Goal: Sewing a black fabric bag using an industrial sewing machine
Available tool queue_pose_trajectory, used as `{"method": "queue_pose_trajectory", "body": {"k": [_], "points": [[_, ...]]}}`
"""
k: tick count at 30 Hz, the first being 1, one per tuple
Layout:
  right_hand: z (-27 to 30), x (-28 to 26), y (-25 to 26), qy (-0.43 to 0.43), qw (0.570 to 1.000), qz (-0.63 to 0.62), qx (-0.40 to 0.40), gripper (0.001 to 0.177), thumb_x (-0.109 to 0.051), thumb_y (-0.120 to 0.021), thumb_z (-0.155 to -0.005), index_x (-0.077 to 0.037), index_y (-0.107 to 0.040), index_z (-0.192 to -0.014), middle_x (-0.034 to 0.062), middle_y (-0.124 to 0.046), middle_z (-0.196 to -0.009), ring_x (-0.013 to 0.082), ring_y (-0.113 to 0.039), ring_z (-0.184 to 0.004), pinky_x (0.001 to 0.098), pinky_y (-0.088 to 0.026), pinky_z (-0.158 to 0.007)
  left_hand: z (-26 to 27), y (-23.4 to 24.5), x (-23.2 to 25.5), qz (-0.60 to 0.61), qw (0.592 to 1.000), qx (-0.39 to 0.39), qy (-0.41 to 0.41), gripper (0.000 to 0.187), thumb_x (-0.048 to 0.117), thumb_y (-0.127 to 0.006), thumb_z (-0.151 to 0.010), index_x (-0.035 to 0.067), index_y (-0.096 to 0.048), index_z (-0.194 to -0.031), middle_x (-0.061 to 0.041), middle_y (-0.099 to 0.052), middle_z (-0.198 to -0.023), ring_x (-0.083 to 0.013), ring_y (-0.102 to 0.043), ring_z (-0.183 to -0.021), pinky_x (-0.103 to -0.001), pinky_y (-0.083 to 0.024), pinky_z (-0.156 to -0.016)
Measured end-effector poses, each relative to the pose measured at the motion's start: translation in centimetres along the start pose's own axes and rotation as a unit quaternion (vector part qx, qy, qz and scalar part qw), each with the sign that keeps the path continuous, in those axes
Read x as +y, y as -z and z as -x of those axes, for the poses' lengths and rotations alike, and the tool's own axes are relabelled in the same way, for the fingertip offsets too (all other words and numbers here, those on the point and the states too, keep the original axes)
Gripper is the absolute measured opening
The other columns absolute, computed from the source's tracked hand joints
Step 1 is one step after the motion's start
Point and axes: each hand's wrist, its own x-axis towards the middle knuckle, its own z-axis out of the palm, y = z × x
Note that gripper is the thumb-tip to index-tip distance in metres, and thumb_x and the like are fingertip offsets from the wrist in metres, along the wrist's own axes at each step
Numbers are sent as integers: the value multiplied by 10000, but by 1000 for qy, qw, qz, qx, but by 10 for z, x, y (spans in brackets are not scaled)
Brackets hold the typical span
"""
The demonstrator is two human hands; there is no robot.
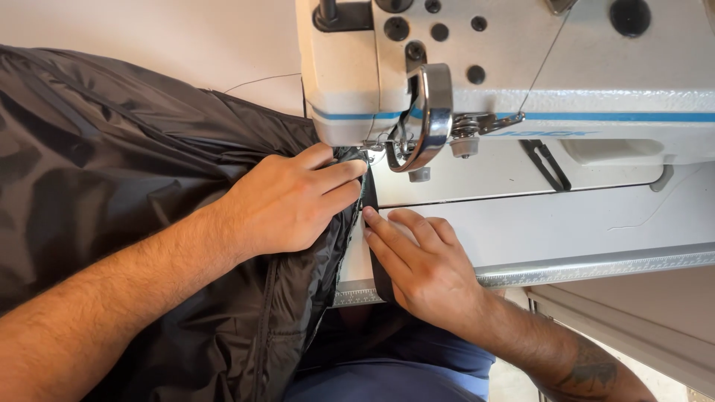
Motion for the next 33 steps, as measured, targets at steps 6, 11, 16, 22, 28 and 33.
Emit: {"method": "queue_pose_trajectory", "body": {"k": [6,11,16,22,28,33], "points": [[-3,3,9,1,998,-20,-59,354,20,-475,-894,16,-700,-1167,146,-654,-1381,336,-625,-1140,411,-456,-814,1,-6,-3,5,997,-81,14,92,128,-604,-905,123,-691,-933,-41,-718,-1194,-255,-556,-923,-324,-510,-487],[-6,7,7,-1,997,-37,-64,350,18,-483,-885,13,-702,-1159,132,-657,-1378,331,-621,-1110,418,-471,-795,6,-11,0,-24,997,-74,14,147,133,-545,-912,84,-660,-989,-104,-665,-1247,-293,-563,-954,-326,-519,-516],[-4,11,3,9,998,-26,-62,362,-10,-453,-925,19,-706,-1183,141,-652,-1382,326,-617,-1112,409,-479,-838,5,-15,-3,-30,997,-69,8,164,129,-555,-890,69,-669,-991,-130,-645,-1247,-289,-563,-923,-316,-515,-506],[-3,13,5,7,998,-29,-59,380,-3,-441,-918,19,-705,-1190,136,-657,-1374,328,-617,-1113,409,-469,-821,1,-15,-2,-36,995,-89,10,96,174,-567,-895,121,-641,-923,-82,-663,-1244,-248,-558,-924,-311,-498,-496],[-4,53,-2,-30,961,-258,-93,467,111,-625,-804,-60,-676,-1235,88,-698,-1340,350,-664,-1067,514,-518,-945,5,-7,-3,-33,994,-106,5,123,129,-550,-868,117,-654,-934,-126,-672,-1285,-266,-561,-965,-324,-510,-560],[-39,50,-3,-88,978,-188,-18,457,82,-583,-817,-19,-718,-1241,224,-759,-1150,470,-616,-892,474,-520,-816,8,-1,-4,-31,999,-6,-40,178,123,-472,-878,124,-632,-957,-56,-584,-862,-305,-581,-971,-329,-485,-614]]}}
